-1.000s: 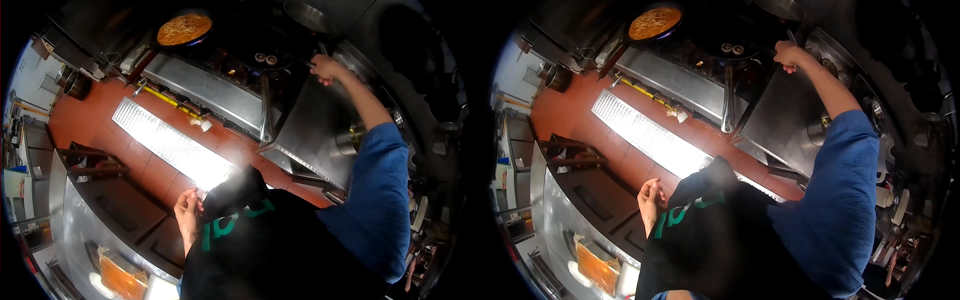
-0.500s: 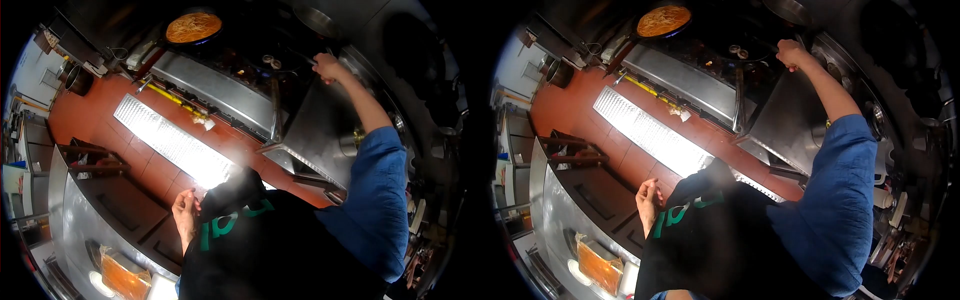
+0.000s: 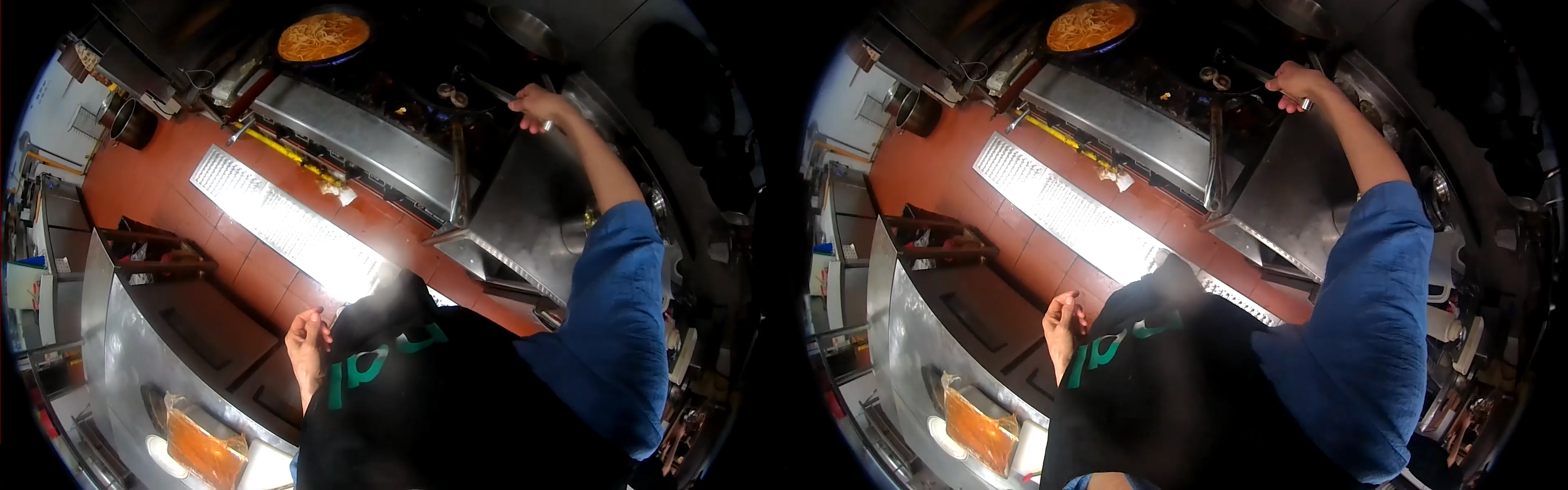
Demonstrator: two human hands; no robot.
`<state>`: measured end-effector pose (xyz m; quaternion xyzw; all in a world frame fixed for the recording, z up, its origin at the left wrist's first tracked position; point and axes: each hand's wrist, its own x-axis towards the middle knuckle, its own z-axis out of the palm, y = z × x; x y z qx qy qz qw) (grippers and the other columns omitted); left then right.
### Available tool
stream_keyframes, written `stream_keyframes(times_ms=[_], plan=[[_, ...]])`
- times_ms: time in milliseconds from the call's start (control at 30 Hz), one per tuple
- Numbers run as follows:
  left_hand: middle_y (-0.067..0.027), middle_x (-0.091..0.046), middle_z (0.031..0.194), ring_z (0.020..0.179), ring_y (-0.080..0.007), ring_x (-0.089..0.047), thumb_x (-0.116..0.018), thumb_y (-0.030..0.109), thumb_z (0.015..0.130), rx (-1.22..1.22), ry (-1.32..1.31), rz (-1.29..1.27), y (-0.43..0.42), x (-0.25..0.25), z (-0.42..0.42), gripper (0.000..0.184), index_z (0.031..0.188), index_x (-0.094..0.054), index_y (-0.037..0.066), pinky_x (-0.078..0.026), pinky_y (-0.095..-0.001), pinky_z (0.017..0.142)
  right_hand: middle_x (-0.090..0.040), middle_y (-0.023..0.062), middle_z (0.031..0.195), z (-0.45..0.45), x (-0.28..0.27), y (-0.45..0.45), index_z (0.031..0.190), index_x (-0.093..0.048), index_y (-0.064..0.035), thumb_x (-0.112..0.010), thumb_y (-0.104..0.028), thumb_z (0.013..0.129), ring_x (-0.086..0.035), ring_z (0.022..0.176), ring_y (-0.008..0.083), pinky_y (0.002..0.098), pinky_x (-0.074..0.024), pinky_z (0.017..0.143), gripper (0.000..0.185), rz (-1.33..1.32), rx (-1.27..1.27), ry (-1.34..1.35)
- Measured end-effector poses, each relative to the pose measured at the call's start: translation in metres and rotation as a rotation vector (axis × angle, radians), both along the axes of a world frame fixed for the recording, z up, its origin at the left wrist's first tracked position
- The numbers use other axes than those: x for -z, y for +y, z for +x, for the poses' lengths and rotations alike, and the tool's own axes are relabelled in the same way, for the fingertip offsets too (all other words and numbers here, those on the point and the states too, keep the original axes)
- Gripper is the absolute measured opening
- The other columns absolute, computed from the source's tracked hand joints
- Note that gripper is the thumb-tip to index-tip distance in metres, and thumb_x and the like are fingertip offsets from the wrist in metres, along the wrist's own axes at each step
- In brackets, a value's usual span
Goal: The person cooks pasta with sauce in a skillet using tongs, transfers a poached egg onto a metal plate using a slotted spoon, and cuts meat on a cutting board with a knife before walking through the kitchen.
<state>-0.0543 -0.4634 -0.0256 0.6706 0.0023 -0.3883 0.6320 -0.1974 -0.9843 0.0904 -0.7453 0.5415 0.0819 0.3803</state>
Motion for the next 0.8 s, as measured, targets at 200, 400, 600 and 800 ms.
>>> stream_keyframes(times_ms=[200, 400, 600, 800], plan=[[0.0006, -0.054, 0.062, 0.051, -0.0064, -0.047, -0.056, 0.024, 0.088, 0.030, -0.015, 0.042, -0.009, 0.000, -0.002, 0.022, 0.093, -0.060, 0.003, -0.033, -0.0182, 0.044, -0.059, 0.0136, 0.066, -0.006, 0.014, -0.007, 0.125, -0.032, 0.0058, -0.053, -0.018, 0.088, -0.054, 0.042, 0.0138, 0.0266, -0.0394, 0.035, 0.049, 0.058, -0.009, -0.091], [0.0010, -0.054, 0.062, 0.051, -0.0061, -0.047, -0.055, 0.025, 0.088, 0.084, -0.036, 0.044, -0.015, 0.001, -0.003, 0.023, 0.094, -0.060, 0.003, -0.033, -0.0183, 0.044, -0.059, 0.0123, 0.066, 0.001, 0.035, -0.010, 0.127, -0.033, 0.0060, -0.053, -0.018, 0.088, -0.054, 0.042, 0.0141, 0.0276, -0.0404, 0.036, 0.050, 0.105, -0.076, -0.100], [0.0011, -0.054, 0.063, 0.052, -0.0060, -0.047, -0.055, 0.025, 0.089, 0.106, -0.037, 0.080, -0.015, -0.001, -0.004, 0.024, 0.095, -0.060, 0.003, -0.033, -0.0182, 0.045, -0.059, 0.0106, 0.066, -0.024, 0.017, -0.011, 0.133, -0.027, 0.0043, -0.051, -0.019, 0.089, -0.054, 0.042, 0.0143, 0.0284, -0.0407, 0.036, 0.055, -0.022, -0.057, -0.030], [-0.0001, -0.055, 0.063, 0.053, -0.0070, -0.048, -0.055, 0.025, 0.089, 0.125, -0.014, 0.066, -0.015, 0.004, -0.004, 0.025, 0.094, -0.059, 0.002, -0.034, -0.0192, 0.046, -0.057, 0.0090, 0.059, -0.047, -0.012, -0.003, 0.096, -0.051, 0.0013, -0.051, -0.018, 0.089, -0.052, 0.039, 0.0141, 0.0277, -0.0399, 0.035, 0.021, -0.036, -0.118, 0.142]])
